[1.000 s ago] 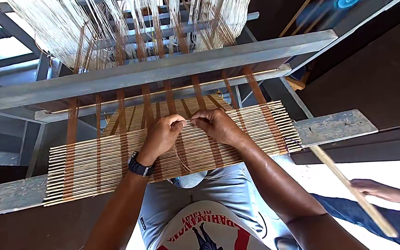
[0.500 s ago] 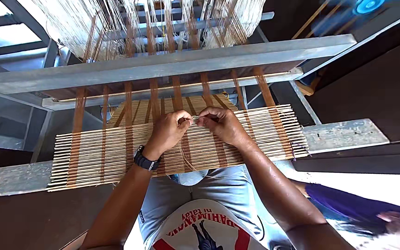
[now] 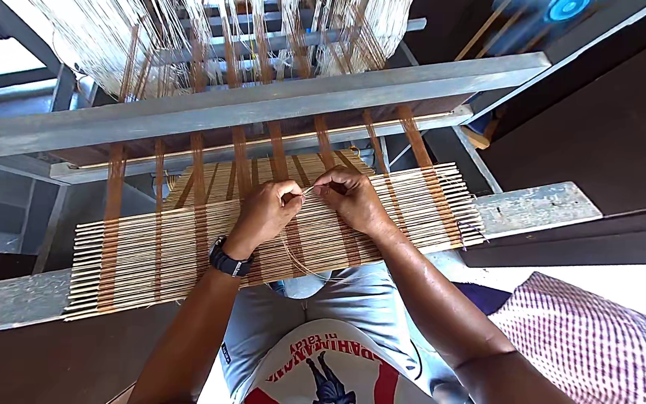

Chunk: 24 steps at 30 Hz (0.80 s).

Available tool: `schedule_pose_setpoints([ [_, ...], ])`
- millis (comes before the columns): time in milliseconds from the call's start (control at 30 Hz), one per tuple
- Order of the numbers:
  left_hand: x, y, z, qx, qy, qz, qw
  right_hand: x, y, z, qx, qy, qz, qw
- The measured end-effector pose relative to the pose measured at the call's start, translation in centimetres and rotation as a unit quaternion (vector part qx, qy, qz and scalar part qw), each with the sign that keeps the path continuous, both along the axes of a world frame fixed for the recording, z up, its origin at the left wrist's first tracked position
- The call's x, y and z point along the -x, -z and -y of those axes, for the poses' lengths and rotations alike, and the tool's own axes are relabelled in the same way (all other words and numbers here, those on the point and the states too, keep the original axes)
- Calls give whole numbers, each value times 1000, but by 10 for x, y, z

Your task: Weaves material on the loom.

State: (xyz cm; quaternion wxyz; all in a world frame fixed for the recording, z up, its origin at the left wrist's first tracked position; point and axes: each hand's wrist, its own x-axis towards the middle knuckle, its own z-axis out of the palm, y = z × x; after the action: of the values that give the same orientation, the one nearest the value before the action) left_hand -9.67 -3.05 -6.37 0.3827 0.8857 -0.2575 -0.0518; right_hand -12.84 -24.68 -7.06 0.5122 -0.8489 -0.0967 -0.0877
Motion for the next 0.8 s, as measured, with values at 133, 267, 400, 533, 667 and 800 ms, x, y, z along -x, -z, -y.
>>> schedule_pose_setpoints([
  [133, -1, -2, -5, 28, 0, -27, 999, 2, -5, 0, 35, -1, 5, 999],
  [267, -2, -3, -6, 32, 7, -43, 999, 2, -7, -2, 58, -8, 1, 998],
  [400, -1, -3, -2, 16, -4, -39, 999, 1, -6, -3, 66, -10, 0, 998],
  [533, 0, 2, -1, 32, -8, -16, 999, 3, -5, -3, 68, -11, -16, 997],
  [667, 0, 3, -1, 52, -8, -8, 999, 5, -7, -2, 118, -18, -10, 993],
  [800, 0, 4, -1, 69, -3, -6, 998, 5, -15, -2, 162, -24, -15, 986],
])
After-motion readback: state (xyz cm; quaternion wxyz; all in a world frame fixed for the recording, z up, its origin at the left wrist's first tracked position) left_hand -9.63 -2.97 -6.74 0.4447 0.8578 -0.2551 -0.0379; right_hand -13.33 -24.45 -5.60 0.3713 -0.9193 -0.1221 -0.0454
